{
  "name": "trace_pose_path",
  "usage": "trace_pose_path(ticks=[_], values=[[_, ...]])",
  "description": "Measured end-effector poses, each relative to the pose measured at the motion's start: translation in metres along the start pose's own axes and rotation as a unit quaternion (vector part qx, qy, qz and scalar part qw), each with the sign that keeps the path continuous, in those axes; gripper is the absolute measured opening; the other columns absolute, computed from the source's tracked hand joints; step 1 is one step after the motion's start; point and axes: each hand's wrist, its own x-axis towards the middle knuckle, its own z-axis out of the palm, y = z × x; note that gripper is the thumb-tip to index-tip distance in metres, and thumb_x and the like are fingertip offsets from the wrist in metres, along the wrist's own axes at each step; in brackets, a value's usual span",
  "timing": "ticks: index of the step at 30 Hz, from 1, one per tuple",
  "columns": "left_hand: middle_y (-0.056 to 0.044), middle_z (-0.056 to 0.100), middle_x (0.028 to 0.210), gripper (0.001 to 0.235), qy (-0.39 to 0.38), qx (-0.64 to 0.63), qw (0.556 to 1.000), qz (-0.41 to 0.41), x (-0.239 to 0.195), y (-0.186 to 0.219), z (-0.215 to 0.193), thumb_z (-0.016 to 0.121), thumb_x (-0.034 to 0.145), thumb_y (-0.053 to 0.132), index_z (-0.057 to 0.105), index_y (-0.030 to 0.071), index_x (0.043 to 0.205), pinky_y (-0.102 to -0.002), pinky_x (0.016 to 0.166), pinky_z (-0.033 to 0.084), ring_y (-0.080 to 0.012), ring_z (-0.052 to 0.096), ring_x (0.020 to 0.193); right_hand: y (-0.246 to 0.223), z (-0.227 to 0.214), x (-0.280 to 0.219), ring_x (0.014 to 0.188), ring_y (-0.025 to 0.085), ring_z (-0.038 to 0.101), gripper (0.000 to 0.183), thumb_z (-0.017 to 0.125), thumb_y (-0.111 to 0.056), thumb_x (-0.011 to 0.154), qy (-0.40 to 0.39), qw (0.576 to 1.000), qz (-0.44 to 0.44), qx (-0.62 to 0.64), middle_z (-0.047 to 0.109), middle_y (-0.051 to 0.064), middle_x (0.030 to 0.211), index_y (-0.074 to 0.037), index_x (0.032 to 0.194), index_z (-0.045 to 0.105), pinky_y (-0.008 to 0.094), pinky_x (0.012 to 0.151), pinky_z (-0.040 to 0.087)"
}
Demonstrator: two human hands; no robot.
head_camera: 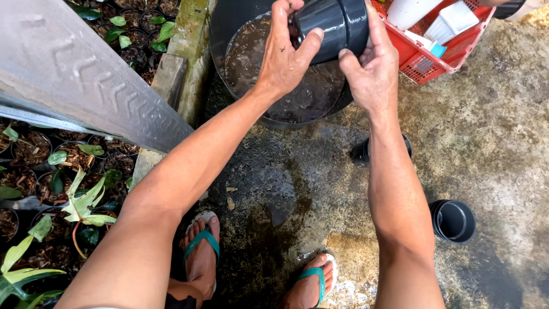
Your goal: The person washes black plastic pots by hand in a large tub of water. The person scrubs the inside and bottom of the pots to remove soil residue and places the cleaned pots on the ground.
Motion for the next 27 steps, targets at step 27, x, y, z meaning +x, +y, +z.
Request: trace_pose_path(ticks=[27], values=[[-0.02,0.044,0.15,0.113,-0.119,0.016,0.993,-0.021,-0.011,-0.016,0.007,0.082,0.084,0.022,0.004,0.016,0.164,-0.046,0.118,0.052,-0.0346,0.053,0.14,-0.003,0.001,-0.007,0.107,0.009,0.062,0.037,0.057,0.008,0.09,0.087,0.993,0.05,0.059,0.06,0.003,0.122,-0.004,0.125,0.053,0.024,0.091,0.053]])
